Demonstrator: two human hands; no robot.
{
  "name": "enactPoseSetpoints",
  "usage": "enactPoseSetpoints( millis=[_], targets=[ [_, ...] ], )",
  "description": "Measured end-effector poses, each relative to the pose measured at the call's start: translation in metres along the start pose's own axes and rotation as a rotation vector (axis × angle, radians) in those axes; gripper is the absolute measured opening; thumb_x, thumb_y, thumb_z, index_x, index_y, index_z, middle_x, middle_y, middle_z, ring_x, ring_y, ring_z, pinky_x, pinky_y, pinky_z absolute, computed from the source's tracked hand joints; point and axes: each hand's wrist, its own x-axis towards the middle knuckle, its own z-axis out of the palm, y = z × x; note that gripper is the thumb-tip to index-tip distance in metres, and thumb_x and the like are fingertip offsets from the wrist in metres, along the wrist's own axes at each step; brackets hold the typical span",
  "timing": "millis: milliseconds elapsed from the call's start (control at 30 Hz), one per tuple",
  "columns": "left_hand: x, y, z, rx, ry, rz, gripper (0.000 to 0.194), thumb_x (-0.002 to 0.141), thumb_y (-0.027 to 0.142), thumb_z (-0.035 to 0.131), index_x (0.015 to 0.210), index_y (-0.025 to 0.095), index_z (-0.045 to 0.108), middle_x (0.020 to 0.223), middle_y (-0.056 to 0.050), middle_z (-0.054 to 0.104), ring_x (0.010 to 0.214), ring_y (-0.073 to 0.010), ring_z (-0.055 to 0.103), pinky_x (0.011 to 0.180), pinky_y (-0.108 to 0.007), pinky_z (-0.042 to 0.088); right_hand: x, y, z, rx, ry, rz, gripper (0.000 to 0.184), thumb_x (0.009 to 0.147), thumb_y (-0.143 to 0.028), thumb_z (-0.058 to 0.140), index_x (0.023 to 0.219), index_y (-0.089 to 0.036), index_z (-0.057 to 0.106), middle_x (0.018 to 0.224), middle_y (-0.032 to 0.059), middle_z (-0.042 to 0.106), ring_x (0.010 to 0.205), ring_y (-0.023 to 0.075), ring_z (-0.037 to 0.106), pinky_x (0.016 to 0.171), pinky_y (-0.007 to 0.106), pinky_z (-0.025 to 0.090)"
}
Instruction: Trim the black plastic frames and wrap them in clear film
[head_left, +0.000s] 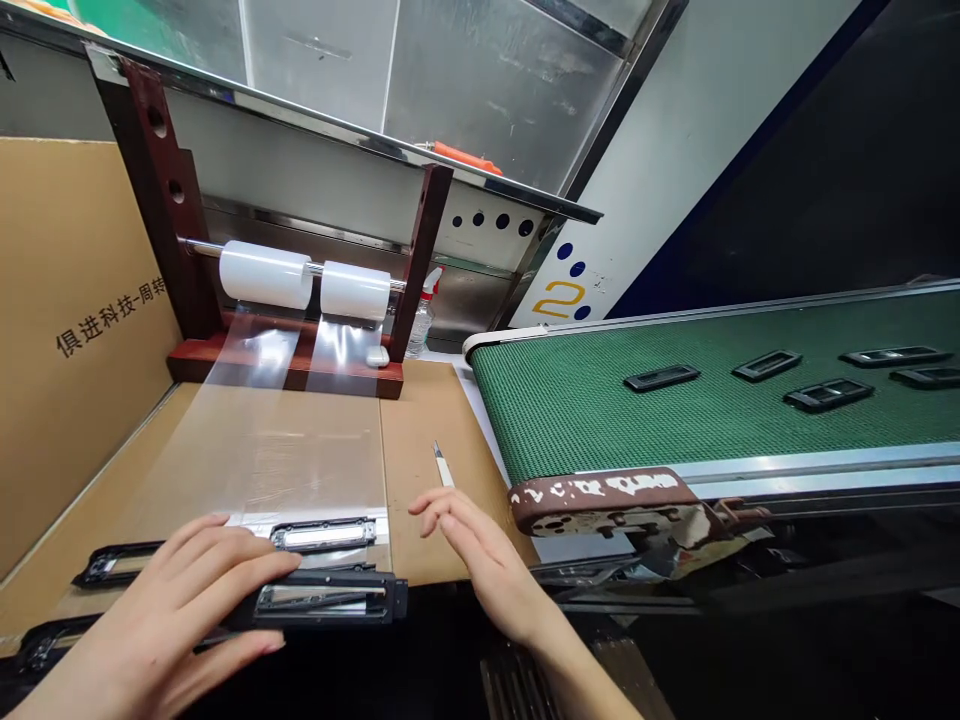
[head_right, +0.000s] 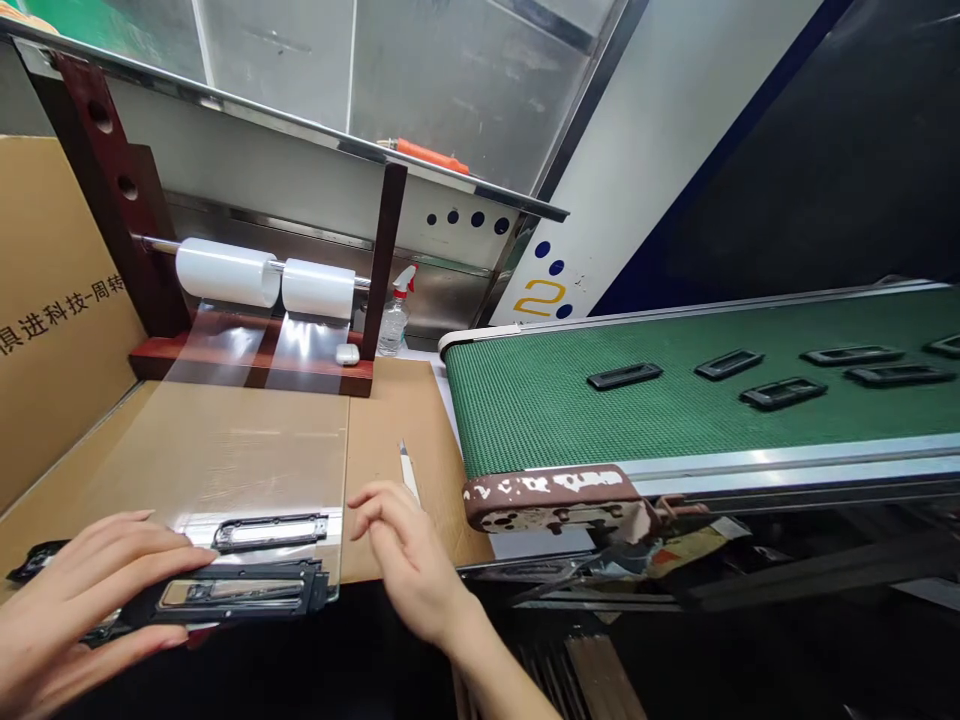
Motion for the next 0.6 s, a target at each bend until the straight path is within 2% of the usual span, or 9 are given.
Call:
enactPoseSetpoints(
  millis=[100,167,267,333,367,433,500,533,600],
  targets=[
    [0.008,0.002,0.002,-0.012,0.047,0.08,0.034,0.094,0.053,0.06,0.128,0.052,0.061,0.1,0.012,0.078,0.09,-0.0171,0.07,0.113,-0.027,0.029,0.004,0.017,0.008,0.237,-0.258,0.26,0.051,0.1,-0.061,0.042,0.093,-0.018,0.068,0.095,0.0084,0.069,0.09,0.0202,0.068,0.089,0.038,0.054],
    [0.01,0.004,0.003,-0.007,0.063,0.158,0.04,0.097,0.045,0.059,0.136,0.054,0.055,0.103,0.013,0.079,0.091,-0.0153,0.071,0.114,-0.027,0.03,0.005,0.025,0.019,0.449,-0.456,0.4,0.06,0.091,-0.072,0.049,0.089,-0.015,0.067,0.084,0.0074,0.067,0.075,0.0175,0.067,0.076,0.034,0.056],
    [0.008,0.004,0.006,-0.086,0.08,0.114,0.035,0.098,0.039,0.058,0.129,0.055,0.059,0.1,0.013,0.08,0.093,-0.0166,0.072,0.116,-0.035,0.032,0.007,0.032,0.03,0.537,-0.591,0.442,0.064,0.076,-0.078,0.061,0.08,-0.014,0.063,0.076,0.0055,0.064,0.061,0.0144,0.063,0.063,0.03,0.056],
    [0.01,-0.001,0.008,-0.273,0.094,-0.119,0.028,0.088,0.05,0.07,0.116,0.051,0.07,0.105,0.008,0.08,0.106,-0.0224,0.071,0.12,-0.043,0.03,0.01,0.034,0.031,0.378,-0.558,0.338,0.063,0.078,-0.078,0.058,0.077,-0.015,0.063,0.072,0.0044,0.064,0.058,0.0148,0.063,0.06,0.031,0.057],
    [0.014,-0.007,0.01,-0.379,0.106,-0.263,0.036,0.081,0.057,0.075,0.115,0.047,0.072,0.114,0.005,0.078,0.117,-0.0264,0.066,0.122,-0.047,0.027,0.013,0.035,0.03,0.277,-0.51,0.278,0.061,0.081,-0.075,0.056,0.078,-0.015,0.065,0.071,0.0042,0.065,0.059,0.0157,0.065,0.061,0.031,0.057],
    [0.025,-0.024,0.015,-0.548,0.135,-0.514,0.067,0.072,0.069,0.076,0.13,0.038,0.065,0.144,-0.002,0.062,0.141,-0.0332,0.047,0.125,-0.052,0.019,0.02,0.039,0.025,0.107,-0.372,0.186,0.047,0.087,-0.062,0.06,0.086,-0.016,0.07,0.076,0.0044,0.069,0.068,0.0175,0.068,0.07,0.033,0.058],
    [0.042,-0.044,0.022,-0.618,0.144,-0.648,0.076,0.086,0.074,0.054,0.148,0.031,0.047,0.162,-0.008,0.041,0.15,-0.033,0.033,0.125,-0.054,0.017,0.03,0.047,0.021,-0.03,-0.223,0.103,0.028,0.085,-0.044,0.071,0.098,-0.019,0.072,0.09,0.0055,0.072,0.087,0.02,0.069,0.085,0.037,0.055],
    [0.05,-0.053,0.026,-0.653,0.125,-0.701,0.074,0.092,0.072,0.043,0.151,0.027,0.042,0.163,-0.012,0.037,0.149,-0.0324,0.034,0.124,-0.053,0.02,0.035,0.053,0.02,-0.103,-0.155,0.054,0.025,0.082,-0.036,0.074,0.102,-0.021,0.072,0.098,0.0063,0.072,0.096,0.0217,0.067,0.092,0.04,0.053],
    [0.063,-0.068,0.034,-0.741,0.054,-0.803,0.07,0.096,0.069,0.038,0.149,0.023,0.044,0.159,-0.017,0.043,0.141,-0.0324,0.046,0.119,-0.055,0.032,0.045,0.065,0.022,-0.233,-0.063,-0.035,0.029,0.08,-0.026,0.076,0.108,-0.023,0.071,0.108,0.0077,0.071,0.108,0.0244,0.063,0.1,0.044,0.048]
  ],
)
